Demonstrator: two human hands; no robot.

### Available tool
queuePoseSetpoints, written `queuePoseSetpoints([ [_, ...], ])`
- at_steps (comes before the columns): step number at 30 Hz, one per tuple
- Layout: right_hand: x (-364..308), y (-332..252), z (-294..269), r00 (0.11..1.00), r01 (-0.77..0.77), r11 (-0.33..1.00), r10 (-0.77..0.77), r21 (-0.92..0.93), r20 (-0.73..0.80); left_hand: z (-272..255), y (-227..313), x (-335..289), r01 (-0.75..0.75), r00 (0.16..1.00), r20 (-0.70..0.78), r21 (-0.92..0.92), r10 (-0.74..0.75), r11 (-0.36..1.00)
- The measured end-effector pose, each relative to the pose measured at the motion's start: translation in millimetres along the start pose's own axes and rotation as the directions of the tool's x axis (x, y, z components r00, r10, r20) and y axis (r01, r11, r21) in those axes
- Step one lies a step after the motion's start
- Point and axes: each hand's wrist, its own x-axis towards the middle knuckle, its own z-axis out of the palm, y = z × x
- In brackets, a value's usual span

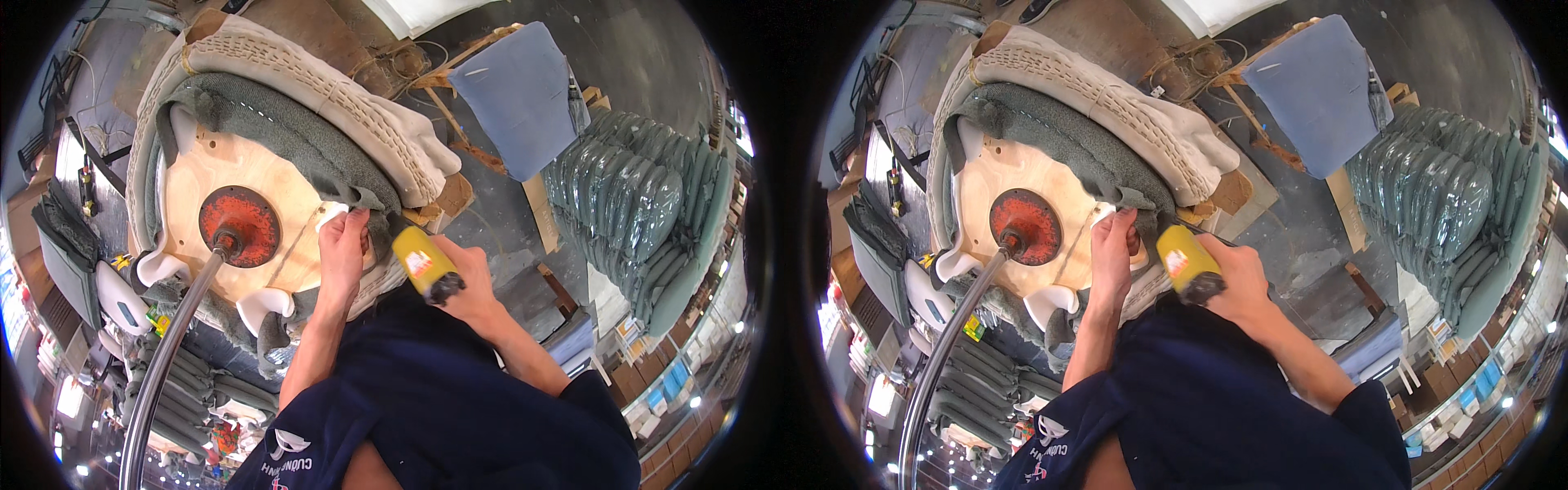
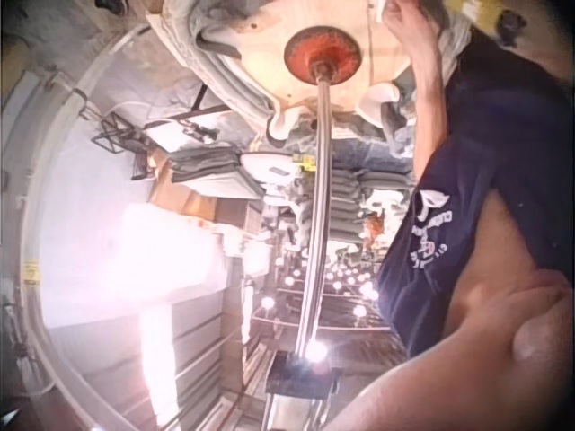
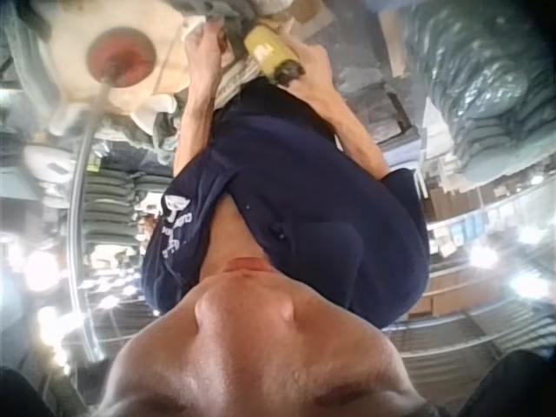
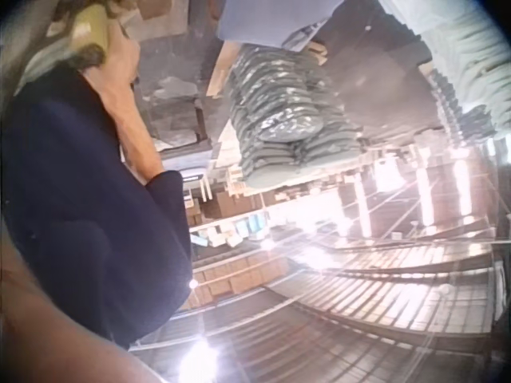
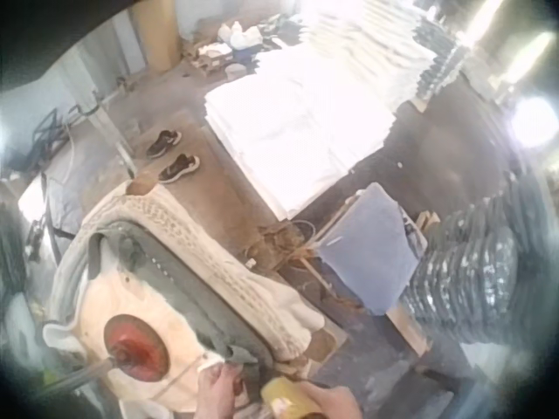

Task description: The person staples fabric and foam layers onto a wooden cushion base using a pneumatic staple gun. They repeatedly stretch the material, align it, and secure it to the frame, then stack the finished cushions on a nearby table.

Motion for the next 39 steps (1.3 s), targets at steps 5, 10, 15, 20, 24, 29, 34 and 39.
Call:
queuePoseSetpoints([
  [5,-8,18,-7,0.997,0.033,0.999,-0.035,0.029,0.067,-3,-1,0,0.052,0.999,0.016,-0.111,-0.050,0.992],
  [10,4,-9,4,0.999,-0.014,0.989,0.019,-0.146,0.029,7,6,18,0.042,0.999,0.009,0.136,-0.044,0.990],
  [15,0,-3,19,0.989,0.010,0.997,-0.022,-0.079,-0.144,15,27,41,-0.261,0.961,0.123,0.693,0.246,0.672],
  [20,-14,47,1,0.962,0.117,0.993,-0.113,0.002,-0.247,-1,19,-27,-0.571,0.751,0.239,0.702,0.615,0.426],
  [24,0,73,-3,0.918,0.245,0.963,-0.268,-0.113,-0.291,-1,-17,-33,-0.520,0.649,0.255,0.837,0.717,0.173],
  [29,16,56,-29,0.990,0.116,0.990,-0.122,-0.077,-0.075,13,4,-5,-0.536,0.506,0.396,0.840,0.767,-0.080],
  [34,29,17,-44,0.991,-0.059,0.998,0.060,-0.011,0.123,8,52,26,-0.729,0.239,0.752,0.557,0.615,-0.397],
  [39,30,-8,-46,0.994,0.040,0.998,-0.045,0.047,0.099,-4,59,69,-0.848,0.401,0.729,0.525,0.555,-0.077],
])
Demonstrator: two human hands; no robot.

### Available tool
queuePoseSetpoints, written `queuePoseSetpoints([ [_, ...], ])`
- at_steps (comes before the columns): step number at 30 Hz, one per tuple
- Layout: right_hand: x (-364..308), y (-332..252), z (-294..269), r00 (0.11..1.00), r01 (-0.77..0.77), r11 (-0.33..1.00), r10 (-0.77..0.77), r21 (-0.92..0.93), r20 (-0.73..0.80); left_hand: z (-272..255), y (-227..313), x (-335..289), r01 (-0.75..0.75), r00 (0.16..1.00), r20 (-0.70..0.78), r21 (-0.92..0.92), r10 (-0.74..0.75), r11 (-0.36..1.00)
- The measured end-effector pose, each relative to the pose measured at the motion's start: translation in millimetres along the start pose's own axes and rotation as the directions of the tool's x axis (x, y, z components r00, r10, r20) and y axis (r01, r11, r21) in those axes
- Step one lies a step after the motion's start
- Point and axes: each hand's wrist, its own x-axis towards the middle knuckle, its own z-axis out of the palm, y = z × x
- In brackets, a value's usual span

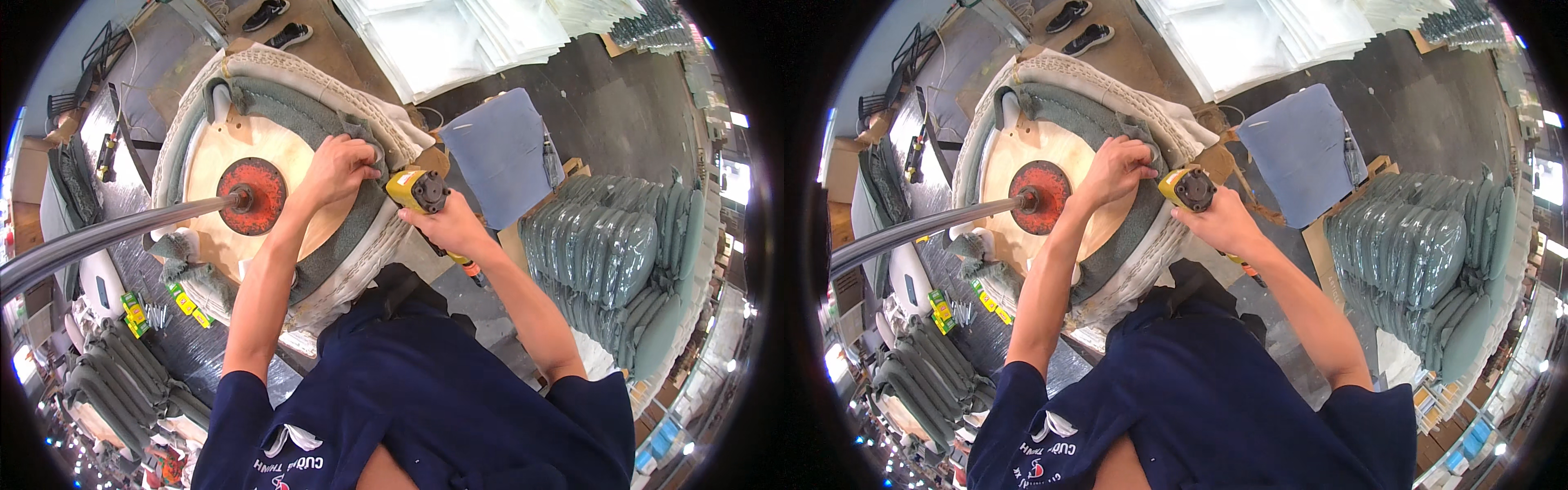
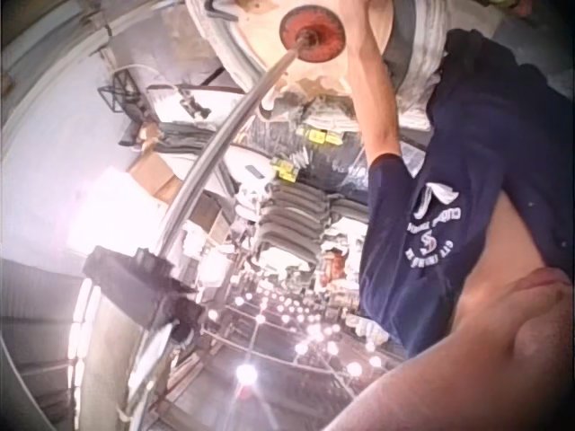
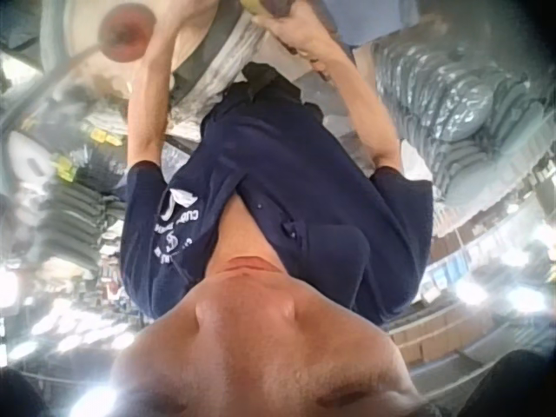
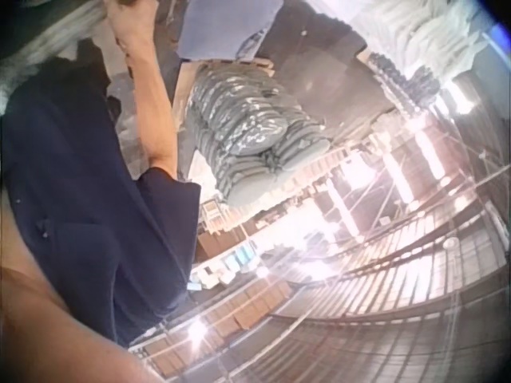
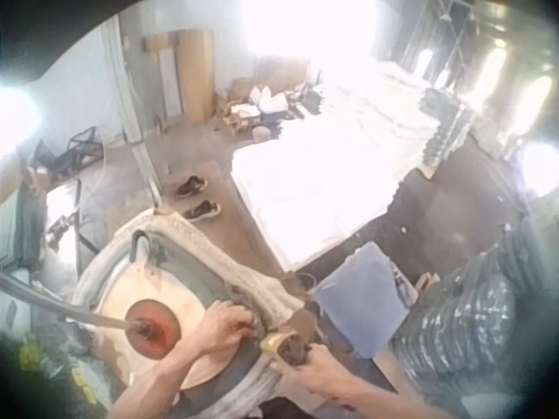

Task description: The person staples fabric and foam layers onto a wooden cushion base using a pneumatic staple gun. They repeatedly stretch the material, align it, and secure it to the frame, then stack the finished cushions on a nearby table.

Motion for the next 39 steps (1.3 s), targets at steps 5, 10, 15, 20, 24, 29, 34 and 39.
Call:
queuePoseSetpoints([
  [5,22,-6,6,0.992,-0.098,0.985,0.107,-0.139,0.059,3,0,10,0.064,0.995,-0.061,-0.135,-0.073,0.989],
  [10,21,-13,10,0.977,-0.180,0.981,0.187,-0.070,0.102,3,6,5,0.251,0.964,-0.047,-0.181,-0.263,0.951],
  [15,32,-8,27,0.992,-0.116,0.987,0.121,-0.115,0.041,0,1,18,0.271,0.958,-0.087,-0.059,-0.275,0.961],
  [20,39,-5,20,0.985,-0.135,0.991,0.136,-0.013,0.110,2,-2,16,0.290,0.954,-0.065,-0.061,-0.293,0.955],
  [24,57,-17,16,0.987,-0.105,0.981,0.123,-0.165,0.108,2,-10,21,0.289,0.947,-0.121,-0.076,-0.297,0.954],
  [29,70,-45,9,0.995,0.102,0.810,-0.071,-0.578,0.076,-16,-20,-1,0.181,0.911,-0.213,-0.561,-0.352,0.808],
  [34,59,-16,-20,0.963,0.267,0.802,-0.235,-0.534,0.128,-8,56,-118,0.220,0.962,-0.194,0.125,-0.194,0.967],
  [39,36,9,-24,0.962,0.254,0.931,-0.272,-0.263,-0.035,48,93,-168,0.165,0.986,-0.090,0.447,-0.139,0.879],
])
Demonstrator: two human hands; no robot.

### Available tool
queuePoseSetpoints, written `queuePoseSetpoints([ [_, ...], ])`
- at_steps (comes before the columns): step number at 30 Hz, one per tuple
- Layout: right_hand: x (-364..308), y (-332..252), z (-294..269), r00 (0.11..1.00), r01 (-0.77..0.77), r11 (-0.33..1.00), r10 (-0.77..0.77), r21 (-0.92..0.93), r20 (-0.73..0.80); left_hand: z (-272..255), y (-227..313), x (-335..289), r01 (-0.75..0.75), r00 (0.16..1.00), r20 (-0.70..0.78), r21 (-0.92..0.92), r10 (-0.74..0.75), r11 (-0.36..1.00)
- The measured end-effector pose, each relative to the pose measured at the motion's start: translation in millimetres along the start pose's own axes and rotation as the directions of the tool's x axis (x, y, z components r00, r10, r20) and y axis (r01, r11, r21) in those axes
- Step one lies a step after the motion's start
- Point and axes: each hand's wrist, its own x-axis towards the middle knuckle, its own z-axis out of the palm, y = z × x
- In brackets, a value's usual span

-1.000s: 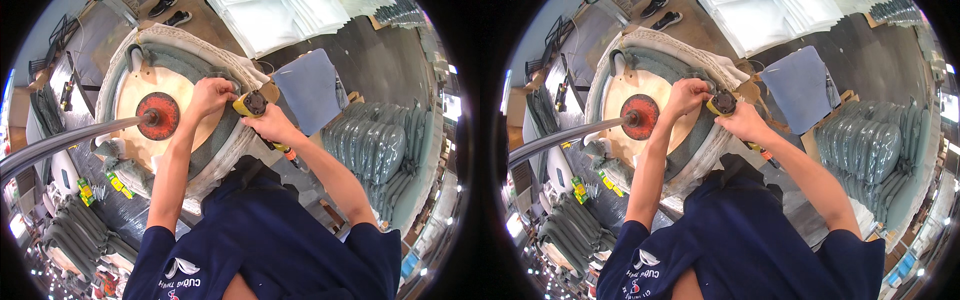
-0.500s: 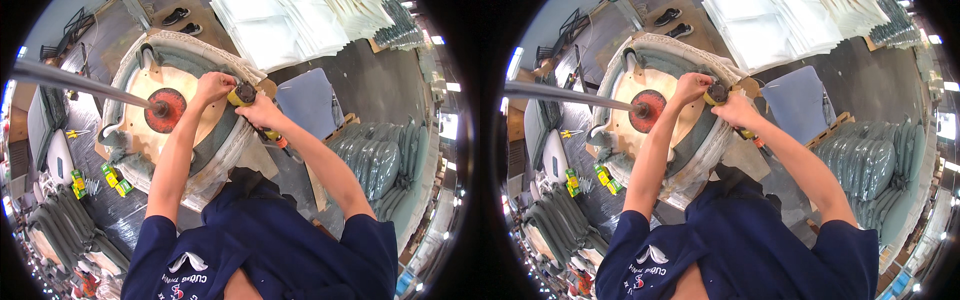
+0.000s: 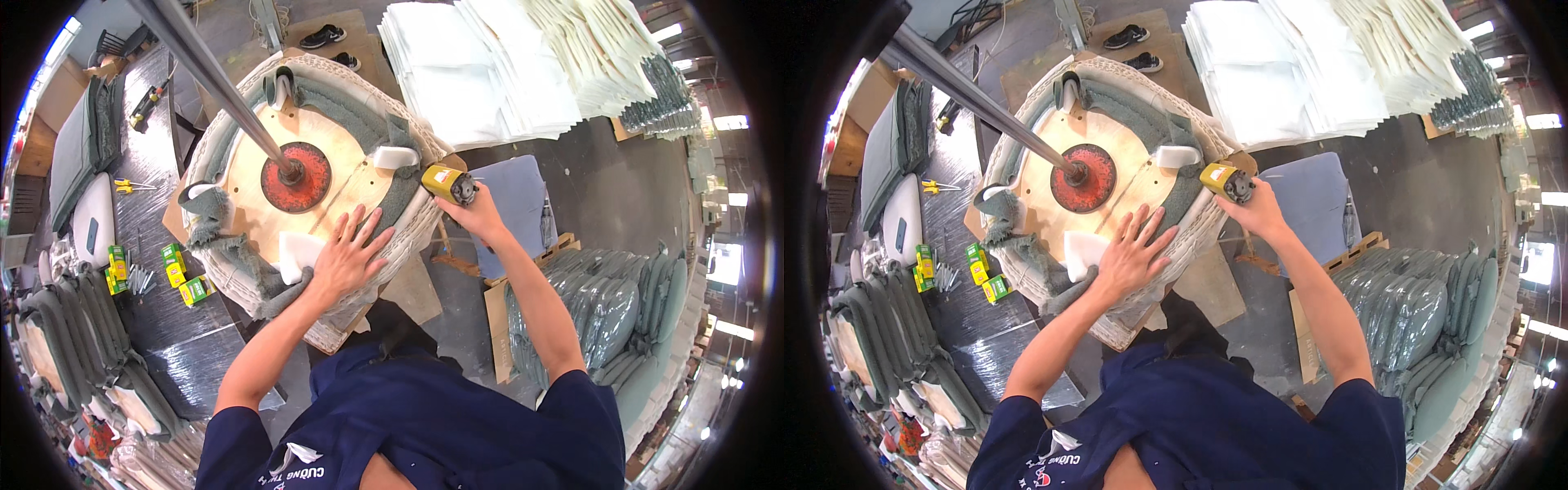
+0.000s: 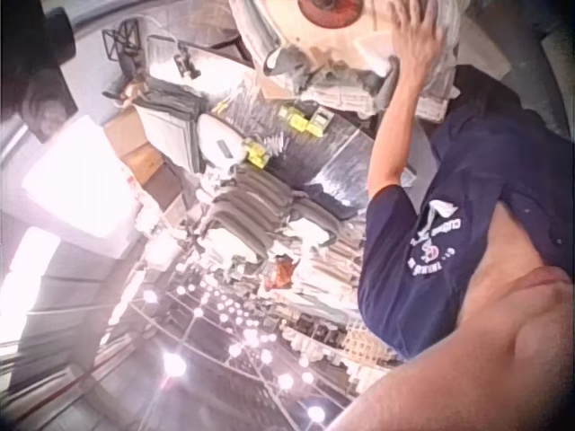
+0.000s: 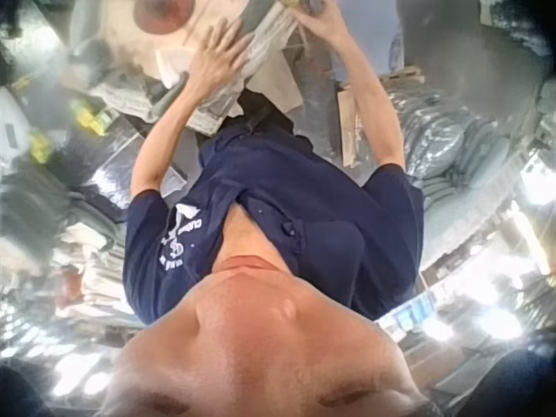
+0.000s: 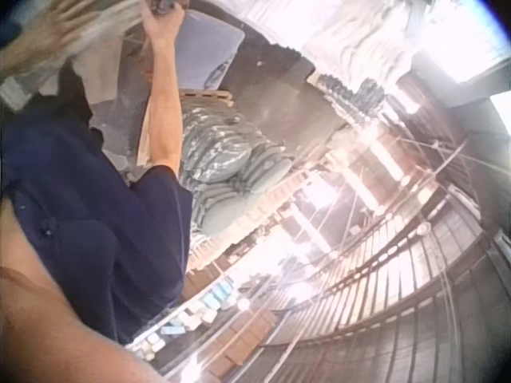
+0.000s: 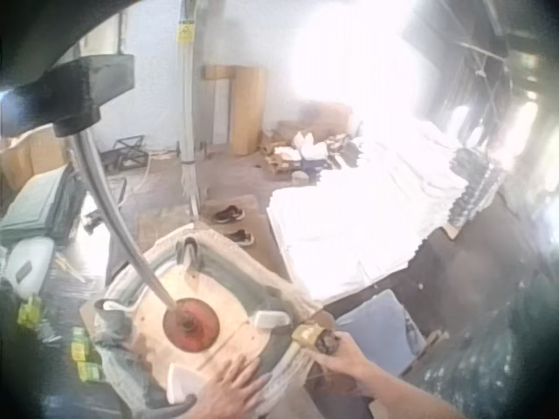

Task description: The person staples fabric and foam layers onto a wooden cushion base using a pneumatic staple gun. They repeatedly stretch the material, align it, and secure it to the frame, then stack the finished cushions on a nearby table.

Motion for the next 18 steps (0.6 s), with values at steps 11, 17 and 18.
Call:
queuePoseSetpoints([
  [11,83,-15,-1,0.953,-0.214,0.962,0.244,-0.168,0.180,26,14,27,0.094,0.979,-0.180,-0.018,-0.096,0.995],
  [17,102,-41,5,0.972,-0.145,0.970,0.177,-0.195,0.156,26,3,65,0.079,0.986,-0.151,0.047,-0.071,0.996],
  [18,102,-36,5,0.974,-0.153,0.969,0.180,-0.193,0.135,26,4,73,0.060,0.990,-0.132,0.054,-0.052,0.997],
])
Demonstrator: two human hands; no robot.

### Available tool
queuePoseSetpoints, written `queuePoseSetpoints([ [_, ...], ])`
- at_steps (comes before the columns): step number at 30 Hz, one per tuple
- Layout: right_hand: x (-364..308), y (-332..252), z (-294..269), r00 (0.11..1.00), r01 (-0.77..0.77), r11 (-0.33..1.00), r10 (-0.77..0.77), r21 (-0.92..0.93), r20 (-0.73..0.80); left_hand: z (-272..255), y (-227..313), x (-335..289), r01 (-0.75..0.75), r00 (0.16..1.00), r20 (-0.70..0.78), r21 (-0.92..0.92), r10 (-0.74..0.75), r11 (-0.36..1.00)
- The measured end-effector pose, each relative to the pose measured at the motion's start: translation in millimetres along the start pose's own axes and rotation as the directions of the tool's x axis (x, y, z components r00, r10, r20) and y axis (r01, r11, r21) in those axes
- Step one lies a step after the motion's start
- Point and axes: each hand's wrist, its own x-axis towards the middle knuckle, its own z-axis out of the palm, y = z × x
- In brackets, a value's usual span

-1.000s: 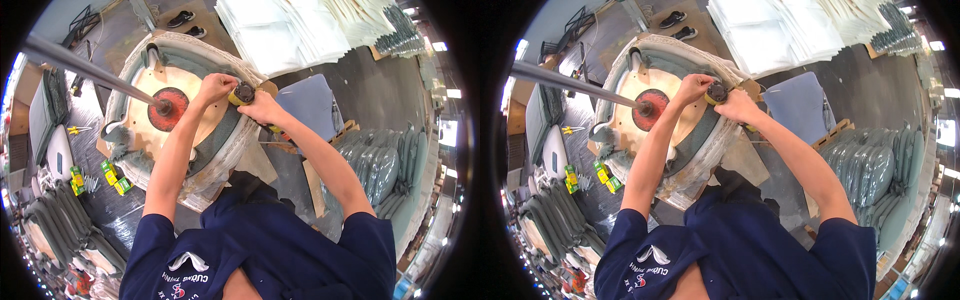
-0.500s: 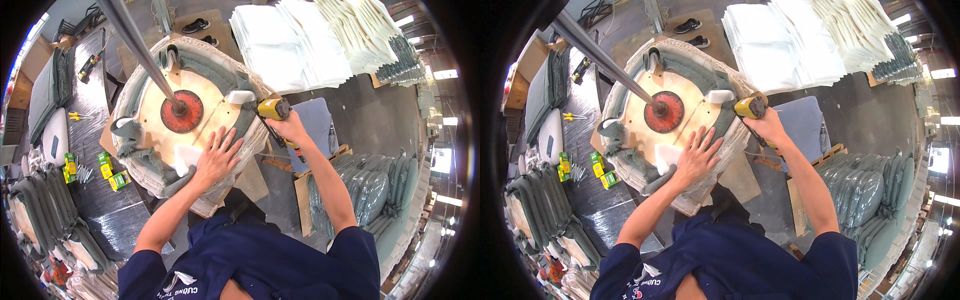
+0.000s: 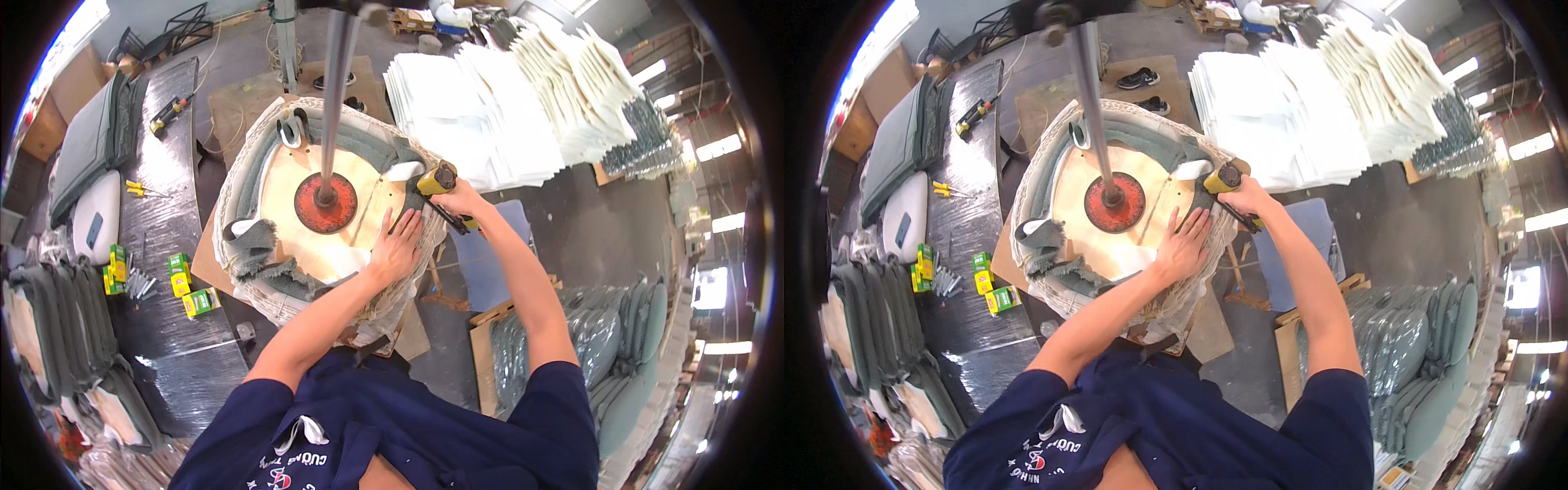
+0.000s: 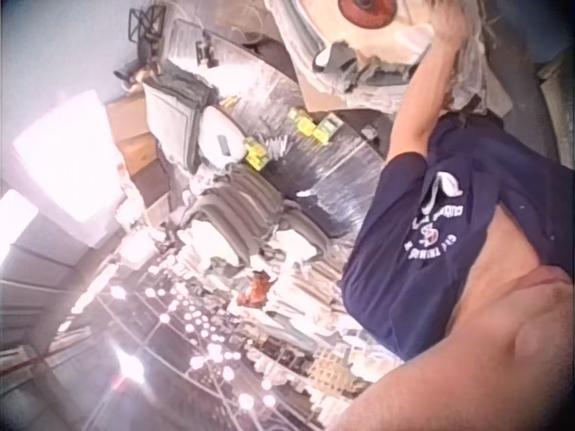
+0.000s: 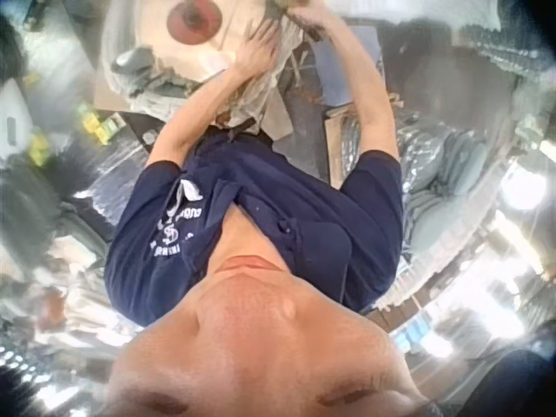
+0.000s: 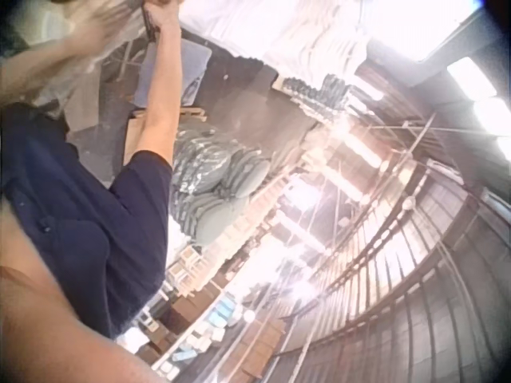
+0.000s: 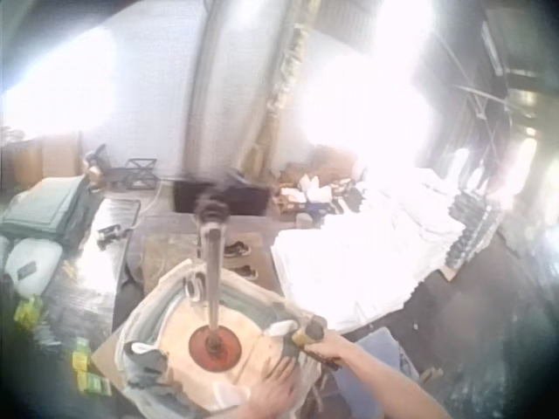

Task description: The person staples fabric and foam layers onto a wooden cushion base using a pneumatic staple gun. They repeatedly stretch the material, align it, and secure it to the frame, then stack the finished cushions on a nearby table.

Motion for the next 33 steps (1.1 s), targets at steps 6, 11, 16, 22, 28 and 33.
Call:
queuePoseSetpoints([
  [6,7,-5,-8,0.972,-0.130,0.974,0.088,0.188,0.216,-1,-11,10,0.034,0.994,0.101,-0.037,-0.030,0.999],
  [11,-16,-21,3,0.973,-0.052,0.997,0.037,0.062,0.227,-4,-10,3,0.020,0.991,0.131,0.106,-0.034,0.994],
  [16,-32,-23,14,0.969,-0.115,0.991,0.097,0.068,0.225,-3,-15,-16,0.035,0.986,0.154,0.194,-0.065,0.980],
  [22,-49,-40,29,0.976,-0.039,0.999,0.032,0.029,0.217,-10,9,-9,0.057,0.940,0.250,0.559,-0.234,0.827],
  [28,-59,-7,35,0.959,-0.160,0.986,0.142,0.054,0.243,-3,1,-64,-0.017,0.993,0.113,0.000,0.017,1.000],
  [33,-78,-18,52,0.970,-0.106,0.994,0.096,0.034,0.223,-18,-4,-86,0.072,0.987,0.141,0.017,-0.074,0.997],
])
